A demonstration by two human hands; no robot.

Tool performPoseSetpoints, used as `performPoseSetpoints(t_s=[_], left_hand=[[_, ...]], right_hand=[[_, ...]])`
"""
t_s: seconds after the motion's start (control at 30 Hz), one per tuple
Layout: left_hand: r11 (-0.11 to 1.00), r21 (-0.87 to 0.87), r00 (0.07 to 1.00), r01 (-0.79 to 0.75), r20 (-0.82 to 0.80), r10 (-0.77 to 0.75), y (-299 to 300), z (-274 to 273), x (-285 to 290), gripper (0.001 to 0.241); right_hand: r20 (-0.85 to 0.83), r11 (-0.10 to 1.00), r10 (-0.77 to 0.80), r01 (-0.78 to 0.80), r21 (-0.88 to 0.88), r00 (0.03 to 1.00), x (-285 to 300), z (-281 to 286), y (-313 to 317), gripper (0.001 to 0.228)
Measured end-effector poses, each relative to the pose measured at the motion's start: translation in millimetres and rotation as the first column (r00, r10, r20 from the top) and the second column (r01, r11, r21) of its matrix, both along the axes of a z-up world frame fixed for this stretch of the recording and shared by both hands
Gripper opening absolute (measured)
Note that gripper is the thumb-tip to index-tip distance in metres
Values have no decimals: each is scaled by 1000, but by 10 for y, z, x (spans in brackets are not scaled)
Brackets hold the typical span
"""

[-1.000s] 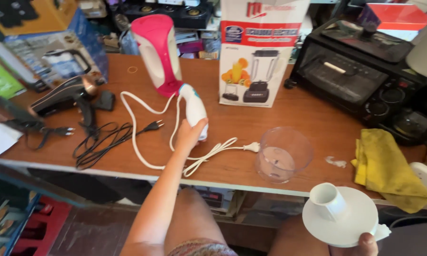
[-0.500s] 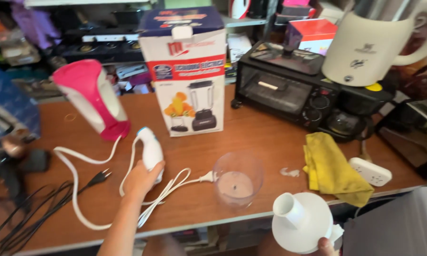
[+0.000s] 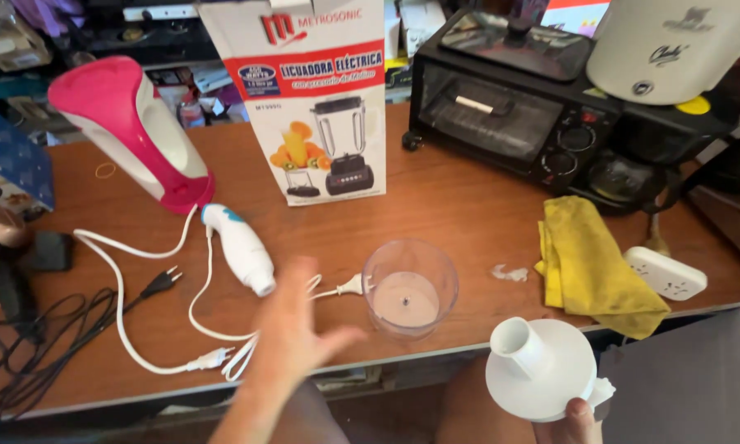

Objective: Assembling a hand blender and plugging it into a power outlet

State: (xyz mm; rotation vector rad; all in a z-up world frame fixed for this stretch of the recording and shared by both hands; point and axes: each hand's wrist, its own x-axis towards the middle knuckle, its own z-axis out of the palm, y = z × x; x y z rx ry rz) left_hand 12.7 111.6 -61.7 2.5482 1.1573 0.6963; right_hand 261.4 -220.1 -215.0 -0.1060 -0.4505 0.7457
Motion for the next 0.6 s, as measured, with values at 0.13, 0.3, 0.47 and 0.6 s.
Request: performPoseSetpoints(t_s=[0.13,0.3,0.47,0.6], left_hand=[[910,-286,950,299,174,-258,-321,-205,350,145],[853,-452,952,262,268,-150,-449,-436,585,158],[823,-526,939,215,344,-25,-484,-449,728,160],[883,-381,902,274,420,-99,-440,-602,733,148]], right_hand=[[-37,999,-18,17,-33,999,60,423,367,96],[-14,979,-112,108,-172,994,53,464,294,109],[115,517,-302,264,-814,946,26,631,318,110],[239,547,-336,395,-738,911,44,621,355,108]])
